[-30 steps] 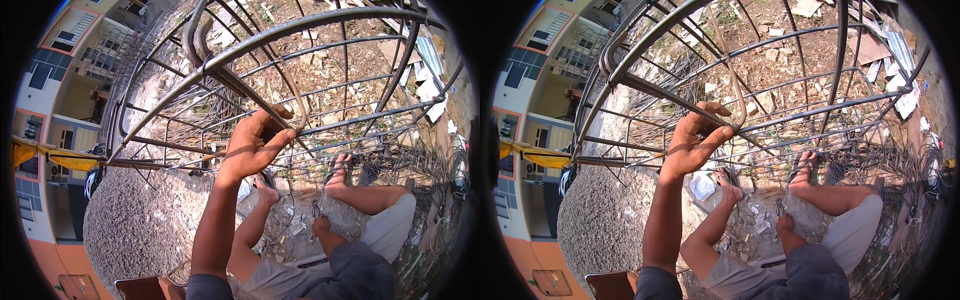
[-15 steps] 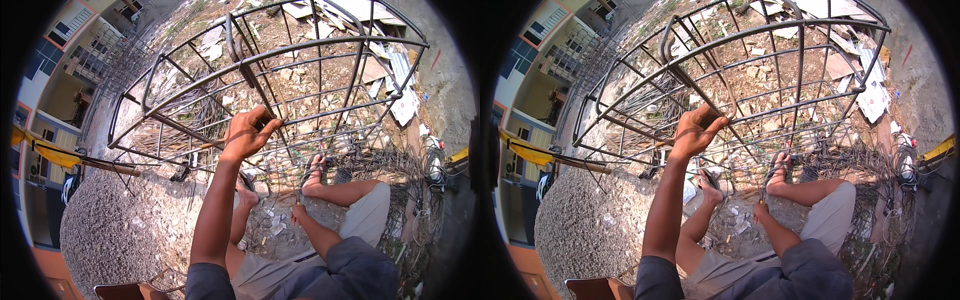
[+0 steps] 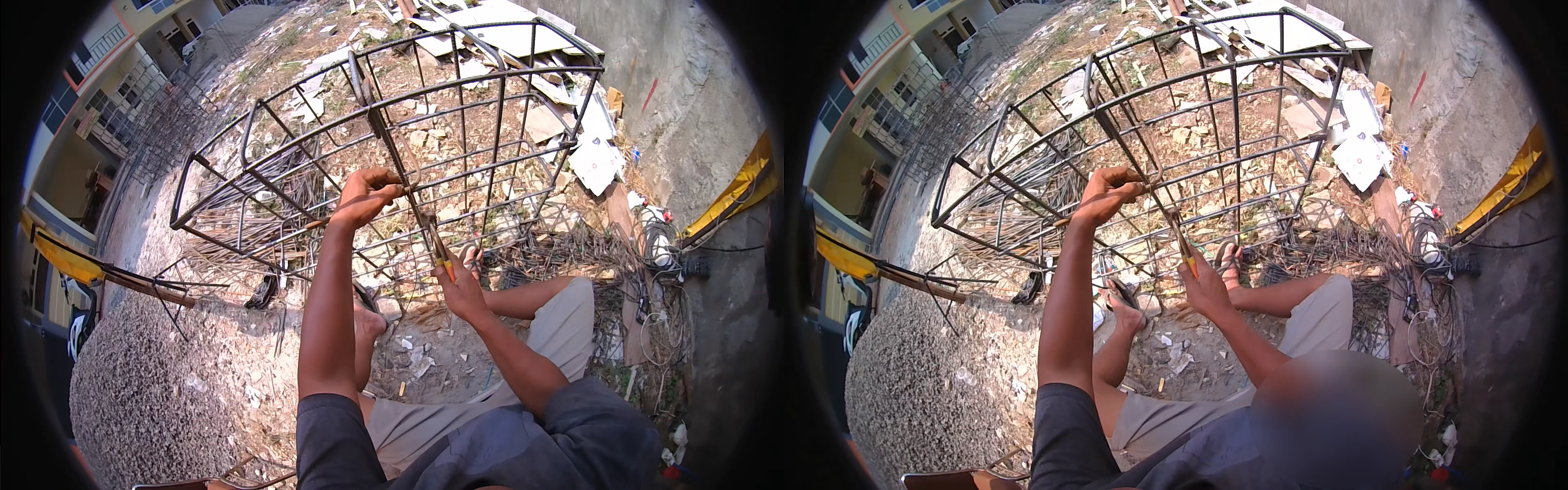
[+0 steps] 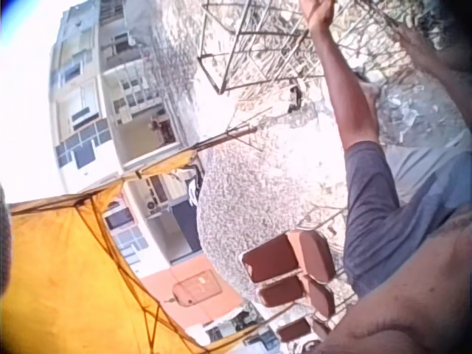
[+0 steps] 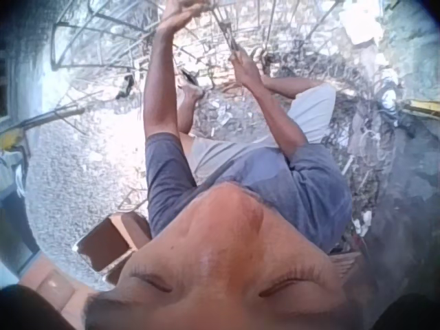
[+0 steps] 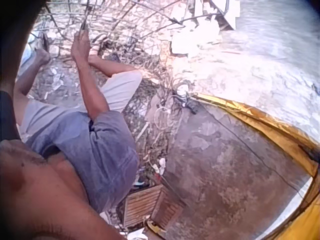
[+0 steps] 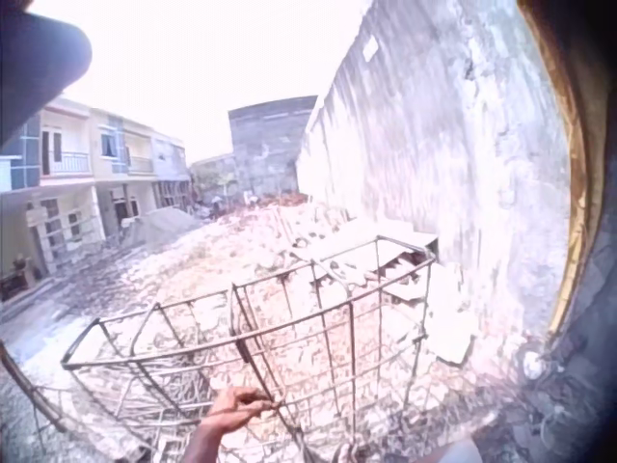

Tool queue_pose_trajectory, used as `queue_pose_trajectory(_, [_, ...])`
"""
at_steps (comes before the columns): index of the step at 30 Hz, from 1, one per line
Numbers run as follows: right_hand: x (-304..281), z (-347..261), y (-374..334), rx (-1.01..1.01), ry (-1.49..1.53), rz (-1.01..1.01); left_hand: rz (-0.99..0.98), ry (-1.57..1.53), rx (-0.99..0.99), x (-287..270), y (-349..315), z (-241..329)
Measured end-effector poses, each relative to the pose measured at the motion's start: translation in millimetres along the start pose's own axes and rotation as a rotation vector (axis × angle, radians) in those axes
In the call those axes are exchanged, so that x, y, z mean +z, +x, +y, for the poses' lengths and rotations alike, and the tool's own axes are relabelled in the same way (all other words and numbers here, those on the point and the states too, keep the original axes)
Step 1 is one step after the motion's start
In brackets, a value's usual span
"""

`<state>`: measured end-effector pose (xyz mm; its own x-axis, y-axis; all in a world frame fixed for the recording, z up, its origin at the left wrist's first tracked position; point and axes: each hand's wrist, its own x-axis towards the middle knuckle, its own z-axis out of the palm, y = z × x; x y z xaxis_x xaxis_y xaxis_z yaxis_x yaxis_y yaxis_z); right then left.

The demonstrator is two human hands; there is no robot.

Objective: The person sits on the ground and assembles a metal cage frame by inserting metal rods into the structure and securing them with wire ties using pliers. The person repeatedly wraps wire around the joints and twists it to fasten the components together.

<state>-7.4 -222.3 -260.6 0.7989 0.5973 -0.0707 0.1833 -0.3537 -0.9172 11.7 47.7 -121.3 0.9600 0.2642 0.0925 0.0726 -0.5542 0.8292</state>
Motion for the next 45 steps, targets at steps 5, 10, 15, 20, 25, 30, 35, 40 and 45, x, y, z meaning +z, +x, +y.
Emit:
queue_pose_trajectory(5, [-3.2, -25.3, 4.8, -0.105, -0.060, 0.030, 0.017, -0.004, 0.085, 1.7, -6.5, -15.9])
queue_pose_trajectory(10, [-9.9, -58.2, -5.0, 0.043, -0.030, -0.064, 0.050, 0.188, 0.132, 4.2, -13.9, -10.8])
queue_pose_trajectory(15, [-3.0, -45.4, -2.1, -0.089, -0.087, -0.004, 0.076, 0.224, 0.155, 7.4, -15.7, -2.4])
queue_pose_trajectory(20, [-8.3, -61.2, -1.6, 0.005, -0.154, -0.016, 0.088, 0.219, 0.157, 5.6, -16.7, -5.0])
queue_pose_trajectory(25, [-5.0, -38.8, 14.4, 0.018, -0.002, -0.124, 0.069, 0.222, 0.132, 3.3, -17.1, -2.1])
queue_pose_trajectory(30, [0.4, -7.7, 26.4, 0.224, 1.368, -0.929, 0.079, 0.246, 0.217, 1.3, -21.6, 0.0])
queue_pose_trajectory(35, [-4.2, -9.9, 17.3, 0.123, 1.320, -0.970, 0.147, 0.252, 0.273, 9.8, -26.6, 0.6])
queue_pose_trajectory(40, [-21.7, -7.2, -1.0, -0.179, 0.166, -0.016, 0.100, 0.205, 0.110, 6.6, -28.0, 5.7])
queue_pose_trajectory(45, [-26.9, -37.1, -20.7, -0.218, -0.323, 0.188, 0.078, 0.127, 0.145, 3.8, -27.8, -1.6])
